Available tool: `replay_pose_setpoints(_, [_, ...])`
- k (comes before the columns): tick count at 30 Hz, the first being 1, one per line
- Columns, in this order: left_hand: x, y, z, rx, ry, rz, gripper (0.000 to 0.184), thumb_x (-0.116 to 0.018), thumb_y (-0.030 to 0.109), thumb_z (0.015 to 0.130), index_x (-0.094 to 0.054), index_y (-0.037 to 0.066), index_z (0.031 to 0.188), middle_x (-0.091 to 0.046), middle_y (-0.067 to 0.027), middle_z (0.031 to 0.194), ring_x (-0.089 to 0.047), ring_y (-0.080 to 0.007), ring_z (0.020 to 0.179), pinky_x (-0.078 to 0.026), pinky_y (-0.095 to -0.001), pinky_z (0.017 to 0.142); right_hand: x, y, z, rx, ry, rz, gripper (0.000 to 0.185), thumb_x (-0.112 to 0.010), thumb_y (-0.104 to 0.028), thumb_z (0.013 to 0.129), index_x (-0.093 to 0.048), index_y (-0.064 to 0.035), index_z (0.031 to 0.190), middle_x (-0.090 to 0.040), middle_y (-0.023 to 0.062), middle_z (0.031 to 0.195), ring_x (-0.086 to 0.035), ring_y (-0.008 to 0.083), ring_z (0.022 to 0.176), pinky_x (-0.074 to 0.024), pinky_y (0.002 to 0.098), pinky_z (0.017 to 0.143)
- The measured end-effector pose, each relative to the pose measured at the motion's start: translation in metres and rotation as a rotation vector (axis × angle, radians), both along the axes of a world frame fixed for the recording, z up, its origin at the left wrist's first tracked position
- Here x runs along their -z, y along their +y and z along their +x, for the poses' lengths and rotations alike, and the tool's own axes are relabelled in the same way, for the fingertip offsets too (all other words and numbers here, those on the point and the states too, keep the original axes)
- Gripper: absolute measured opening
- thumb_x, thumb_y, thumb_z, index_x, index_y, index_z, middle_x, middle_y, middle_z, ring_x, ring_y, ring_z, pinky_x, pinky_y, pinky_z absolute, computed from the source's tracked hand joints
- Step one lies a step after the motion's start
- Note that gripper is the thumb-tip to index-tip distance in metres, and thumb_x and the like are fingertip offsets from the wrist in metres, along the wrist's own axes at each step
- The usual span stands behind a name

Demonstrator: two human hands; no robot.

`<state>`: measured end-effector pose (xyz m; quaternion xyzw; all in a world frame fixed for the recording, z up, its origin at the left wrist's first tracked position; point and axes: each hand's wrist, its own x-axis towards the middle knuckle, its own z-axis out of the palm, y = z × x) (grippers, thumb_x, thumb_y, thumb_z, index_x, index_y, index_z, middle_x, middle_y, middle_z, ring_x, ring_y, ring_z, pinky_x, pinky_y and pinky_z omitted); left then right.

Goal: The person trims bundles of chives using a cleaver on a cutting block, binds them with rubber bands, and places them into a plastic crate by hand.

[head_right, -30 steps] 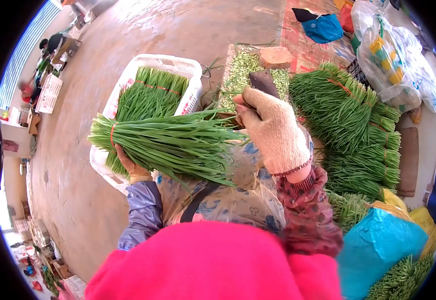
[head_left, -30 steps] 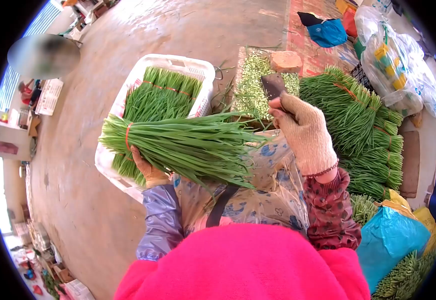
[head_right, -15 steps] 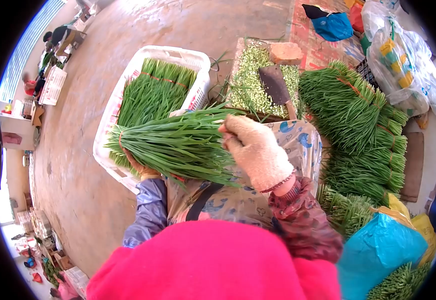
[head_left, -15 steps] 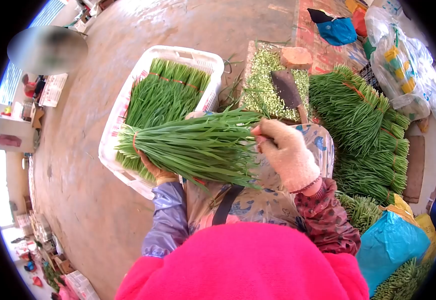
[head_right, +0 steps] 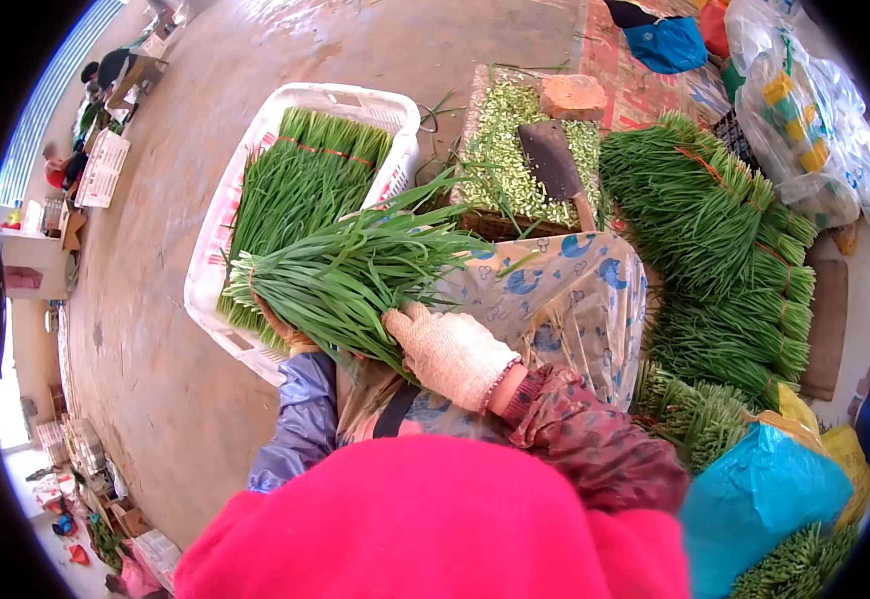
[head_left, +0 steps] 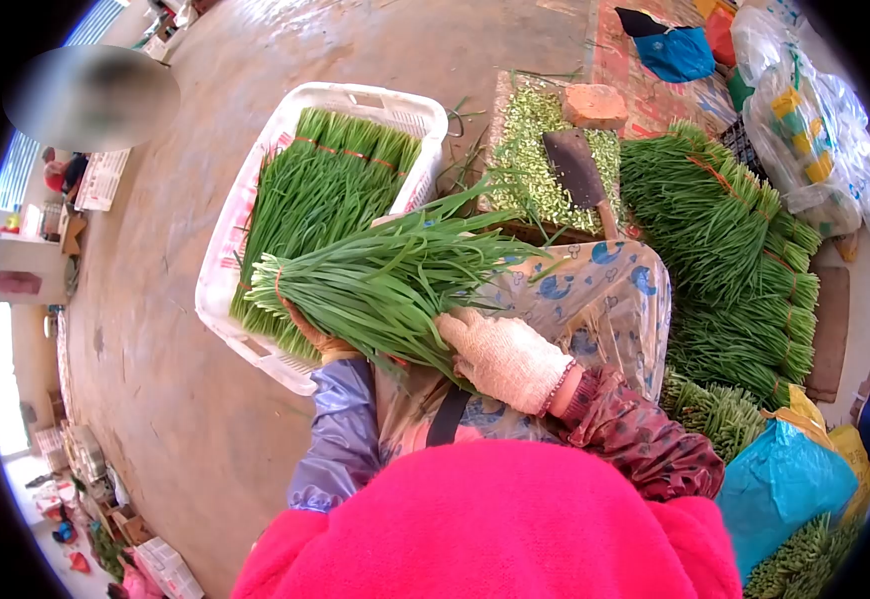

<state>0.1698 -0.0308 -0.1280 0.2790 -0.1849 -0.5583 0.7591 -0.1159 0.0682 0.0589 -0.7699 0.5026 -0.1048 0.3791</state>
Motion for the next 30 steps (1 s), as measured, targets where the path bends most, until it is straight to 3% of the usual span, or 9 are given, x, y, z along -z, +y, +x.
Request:
replay_pose_setpoints(4, [-0.003,0.002,0.000,-0.036,-0.030,0.036,0.075,-0.042,0.063,0.099,-0.033,0.013,0.154,-0.040,-0.0115,0.154,-0.044,-0.0308,0.137,-0.036,-0.0489,0.117,-0.001,0.002,-0.002,-0.051,0.006,0.018,0.042,-0.063,-0.014,0.087,-0.050,-0.0085,0.126,-0.058,0.0193,0.116,-0.064,0.0425,0.093,-0.0529,0.0513,0.079])
replay_pose_setpoints(11, [-0.012,0.010,-0.003,-0.037,0.001,0.035,0.076,-0.043,0.065,0.098,-0.035,0.013,0.153,-0.043,-0.0111,0.152,-0.046,-0.0301,0.135,-0.038,-0.0480,0.115,0.012,0.016,-0.042,-0.039,-0.095,0.094,0.043,-0.065,-0.020,0.086,-0.060,-0.0113,0.127,-0.063,0.0205,0.114,-0.065,0.0390,0.101,-0.0536,0.0453,0.085])
replay_pose_setpoints(14, [-0.014,0.015,0.000,-0.042,-0.002,0.025,0.077,-0.043,0.066,0.097,-0.036,0.013,0.153,-0.044,-0.0110,0.151,-0.046,-0.0298,0.135,-0.038,-0.0476,0.115,0.024,0.019,-0.077,0.192,0.099,0.152,0.041,-0.067,-0.020,0.084,-0.064,-0.0069,0.123,-0.069,0.0187,0.107,-0.068,0.0379,0.095,-0.0552,0.0429,0.084])
replay_pose_setpoints(17, [-0.017,0.018,0.001,-0.049,0.003,0.010,0.078,-0.044,0.067,0.097,-0.037,0.013,0.152,-0.045,-0.0108,0.150,-0.047,-0.0296,0.134,-0.039,-0.0472,0.115,0.024,0.012,-0.109,0.363,0.332,-0.148,0.027,-0.067,-0.017,0.085,-0.065,-0.0031,0.108,-0.068,0.0205,0.101,-0.065,0.0398,0.094,-0.0539,0.0451,0.083])
replay_pose_setpoints(21, [-0.022,0.022,0.004,-0.043,0.015,-0.025,0.079,-0.044,0.068,0.096,-0.038,0.012,0.152,-0.047,-0.0107,0.149,-0.048,-0.0292,0.133,-0.040,-0.0467,0.114,-0.023,-0.011,-0.094,0.735,-0.308,-0.094,0.018,-0.059,0.001,0.091,-0.063,0.0027,0.108,-0.068,0.0112,0.091,-0.065,0.0174,0.076,-0.0520,0.0304,0.069])
replay_pose_setpoints(22, [-0.024,0.021,0.004,-0.035,0.020,-0.036,0.079,-0.044,0.068,0.096,-0.038,0.012,0.152,-0.047,-0.0106,0.149,-0.048,-0.0291,0.133,-0.040,-0.0465,0.114,-0.046,-0.016,-0.083,0.647,-0.242,-0.120,0.021,-0.056,0.007,0.091,-0.063,0.0034,0.111,-0.067,0.0088,0.095,-0.060,0.0090,0.075,-0.0505,0.0254,0.067])
replay_pose_setpoints(24, [-0.029,0.018,0.002,-0.016,0.028,-0.056,0.080,-0.045,0.069,0.095,-0.039,0.012,0.151,-0.048,-0.0105,0.148,-0.049,-0.0289,0.132,-0.040,-0.0463,0.113,-0.050,-0.024,-0.056,0.496,-0.513,-0.199,0.024,-0.060,0.007,0.088,-0.064,0.0019,0.110,-0.068,0.0128,0.105,-0.065,0.0150,0.079,-0.0537,0.0275,0.069])
replay_pose_setpoints(27, [-0.038,0.009,-0.001,0.024,0.040,-0.097,0.081,-0.045,0.069,0.095,-0.040,0.012,0.151,-0.049,-0.0104,0.147,-0.050,-0.0286,0.132,-0.041,-0.0459,0.113,-0.055,-0.037,-0.014,0.010,-0.336,-0.536,0.038,-0.069,-0.003,0.078,-0.065,-0.0088,0.115,-0.063,0.0159,0.123,-0.063,0.0371,0.108,-0.0552,0.0438,0.088])
replay_pose_setpoints(30, [-0.050,-0.003,0.004,0.101,0.034,-0.161,0.081,-0.046,0.070,0.094,-0.041,0.012,0.150,-0.050,-0.0102,0.146,-0.050,-0.0283,0.131,-0.042,-0.0455,0.113,-0.024,-0.030,0.011,-0.223,-0.180,-0.423,0.047,-0.073,-0.009,0.076,-0.061,-0.0107,0.121,-0.061,0.0134,0.127,-0.062,0.0368,0.110,-0.0537,0.0434,0.090])
